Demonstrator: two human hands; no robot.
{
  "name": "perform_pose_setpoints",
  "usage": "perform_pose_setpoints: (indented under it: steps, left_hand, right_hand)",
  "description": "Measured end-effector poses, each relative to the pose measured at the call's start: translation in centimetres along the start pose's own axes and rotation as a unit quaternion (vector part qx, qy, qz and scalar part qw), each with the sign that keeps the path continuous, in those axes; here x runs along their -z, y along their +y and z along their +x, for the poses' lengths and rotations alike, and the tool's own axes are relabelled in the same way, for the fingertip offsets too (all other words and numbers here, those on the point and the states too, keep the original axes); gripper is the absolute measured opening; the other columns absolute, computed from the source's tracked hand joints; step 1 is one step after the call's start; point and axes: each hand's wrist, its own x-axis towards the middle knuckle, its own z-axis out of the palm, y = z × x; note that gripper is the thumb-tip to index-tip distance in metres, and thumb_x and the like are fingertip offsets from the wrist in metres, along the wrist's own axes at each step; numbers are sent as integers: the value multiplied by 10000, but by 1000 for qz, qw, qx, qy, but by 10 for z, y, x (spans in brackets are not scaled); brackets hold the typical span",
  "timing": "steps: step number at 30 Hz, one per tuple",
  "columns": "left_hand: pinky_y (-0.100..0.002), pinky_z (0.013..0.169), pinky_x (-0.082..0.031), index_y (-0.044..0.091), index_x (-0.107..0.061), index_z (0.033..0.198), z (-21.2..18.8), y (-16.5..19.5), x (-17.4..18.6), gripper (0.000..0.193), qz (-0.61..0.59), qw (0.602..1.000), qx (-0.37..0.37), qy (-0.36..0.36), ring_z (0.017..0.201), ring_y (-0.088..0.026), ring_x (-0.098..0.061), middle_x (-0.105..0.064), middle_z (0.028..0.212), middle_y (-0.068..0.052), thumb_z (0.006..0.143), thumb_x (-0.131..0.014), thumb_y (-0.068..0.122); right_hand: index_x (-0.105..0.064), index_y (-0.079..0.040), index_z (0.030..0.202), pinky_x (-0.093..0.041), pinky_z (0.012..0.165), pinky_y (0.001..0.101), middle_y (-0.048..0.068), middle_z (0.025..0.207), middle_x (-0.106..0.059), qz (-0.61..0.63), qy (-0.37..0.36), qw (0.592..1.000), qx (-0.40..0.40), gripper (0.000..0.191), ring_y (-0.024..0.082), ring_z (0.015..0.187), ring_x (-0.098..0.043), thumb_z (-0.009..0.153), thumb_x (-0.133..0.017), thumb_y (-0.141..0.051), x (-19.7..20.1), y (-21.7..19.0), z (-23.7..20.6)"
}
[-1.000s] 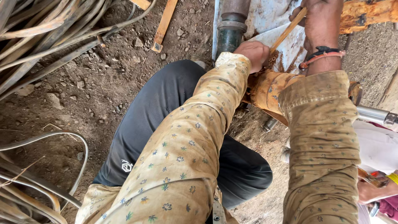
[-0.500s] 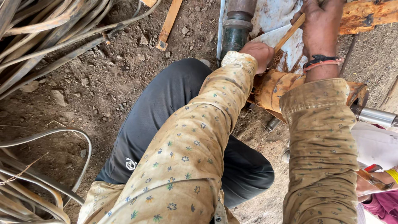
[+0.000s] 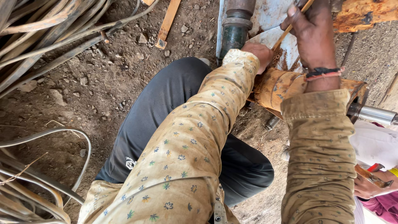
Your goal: The person sits on the ground and disassembles a cylindrical mechanical component, removing a circular part and using a metal strip to pry and clean internal sections. They handle multiple small metal pieces and a larger cylindrical housing, occasionally passing parts to a nearby person.
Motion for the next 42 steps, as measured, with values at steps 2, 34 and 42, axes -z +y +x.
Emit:
perform_pose_setpoints:
  steps: [2, 34, 42]
  left_hand:
    - [-431, 803, -584, 88, -760, 1015, 5, 0, -6, 225, 28, 999, -9, 34, 998, -287, -721, -742, 1049, -130, 811, -792, 178]
    - [-368, 1063, -463, 55, -704, 1083, 23, 5, -50, 235, -351, 924, 83, 131, 1189, -319, -631, -672, 1228, -174, 981, -507, 130]
    - [-436, 945, -551, 35, -785, 991, 45, -1, -55, 182, -438, 838, 202, 256, 1015, -372, -715, -747, 1081, -235, 846, -687, 86]
  right_hand:
    - [-481, -21, 1207, -600, 848, 287, 63, 1062, -639, 9, -16, 1000, -3, 222, 146, 953, -697, 1138, -628, -172, 0, -4, -5]
    - [-480, -5, 1231, -580, 763, 307, 69, 1019, -647, -21, 164, 986, 24, 165, 175, 878, -730, 1198, -617, -89, 11, 30, -18]
    - [-477, -3, 1257, -610, 788, 322, 75, 1047, -643, 46, 174, 984, 7, 222, 178, 867, -712, 1153, -648, -100, 18, 60, -4]
